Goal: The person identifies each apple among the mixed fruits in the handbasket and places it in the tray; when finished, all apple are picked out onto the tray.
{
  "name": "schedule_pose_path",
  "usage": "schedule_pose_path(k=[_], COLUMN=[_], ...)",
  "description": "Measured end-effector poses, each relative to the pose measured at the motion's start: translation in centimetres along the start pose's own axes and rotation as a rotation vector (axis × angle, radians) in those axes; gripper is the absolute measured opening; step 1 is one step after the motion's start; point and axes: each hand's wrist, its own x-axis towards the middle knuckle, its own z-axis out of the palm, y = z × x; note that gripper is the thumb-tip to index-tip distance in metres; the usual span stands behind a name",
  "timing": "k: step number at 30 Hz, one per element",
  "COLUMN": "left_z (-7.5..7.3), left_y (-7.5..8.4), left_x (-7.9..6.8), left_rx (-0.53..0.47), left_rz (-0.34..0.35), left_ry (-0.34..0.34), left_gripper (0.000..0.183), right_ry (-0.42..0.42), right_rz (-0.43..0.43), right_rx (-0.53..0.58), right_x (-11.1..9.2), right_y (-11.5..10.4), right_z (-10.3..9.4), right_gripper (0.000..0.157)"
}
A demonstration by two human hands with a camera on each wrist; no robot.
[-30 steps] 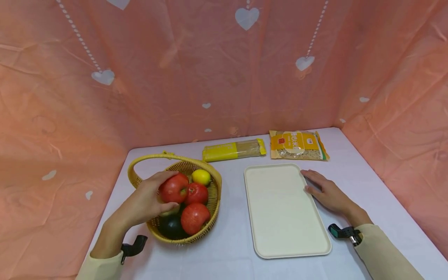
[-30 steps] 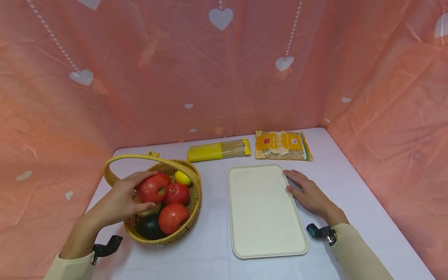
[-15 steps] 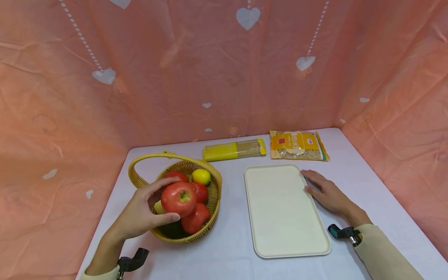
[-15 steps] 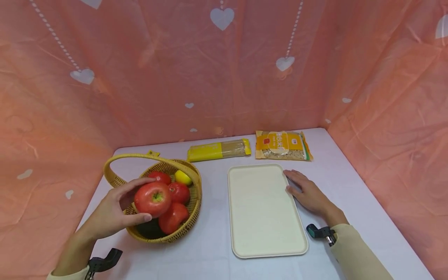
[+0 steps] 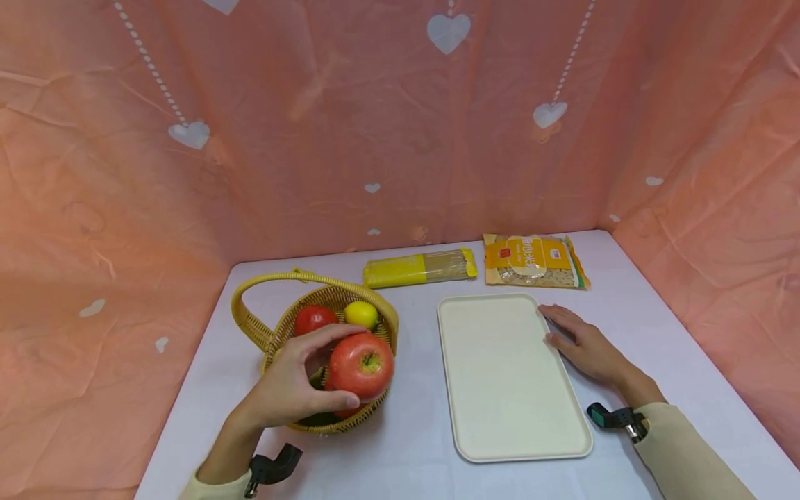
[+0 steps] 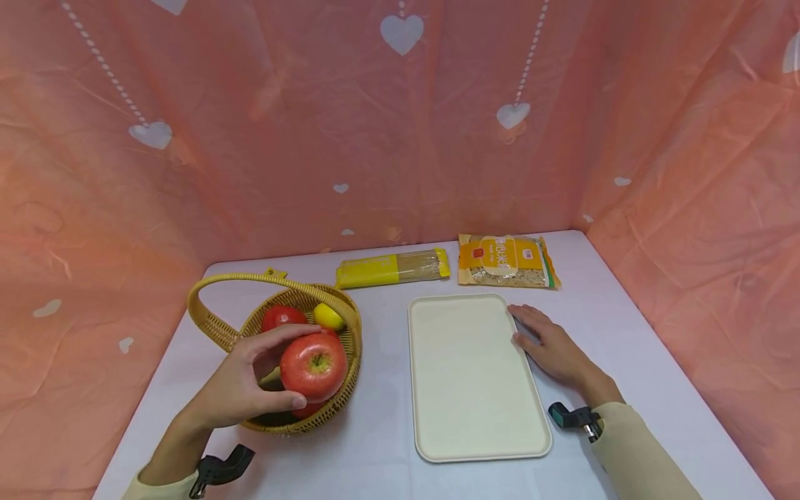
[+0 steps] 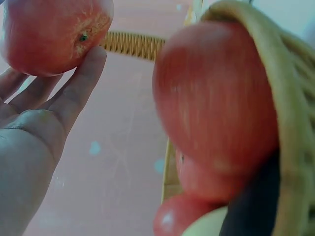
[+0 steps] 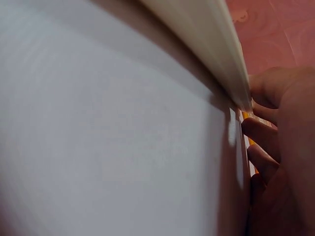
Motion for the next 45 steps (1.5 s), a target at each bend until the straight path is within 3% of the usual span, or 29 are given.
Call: schedule_pose_path(k=[5, 16, 22, 37, 45], left_z=[1.2, 4.3, 6.4, 12.9, 16.1], left_y=[0.1, 0.1, 0.4, -0.6, -2.2], left_x=[1.1, 3.8, 5.5, 10.3, 13.4], left_rx=[-0.001, -0.049, -0.086, -0.097, -0.088], left_rz=[-0.017, 0.061, 0.022, -0.047, -0.121], left_ry=[-0.030, -0.069, -0.089, -0.080, -0.056], left_gripper=[0.076, 0.079, 0.079, 0.077, 0.079], right_ry=[0.001, 0.008, 0.003, 0.004, -0.005], right_rz=[-0.008, -0.001, 0.013, 0.031, 0.033], right_rx=[0.001, -0.011, -0.014, -0.013, -0.029], right_x=[0.0, 0.0, -0.1, -0.1, 0.1], right_y=[0.1, 0.2, 0.2, 0.2, 0.3], right_z=[0.1, 0.2, 0.2, 0.3, 0.2], right_gripper=[0.069, 0.070, 0.070, 0.071, 0.072])
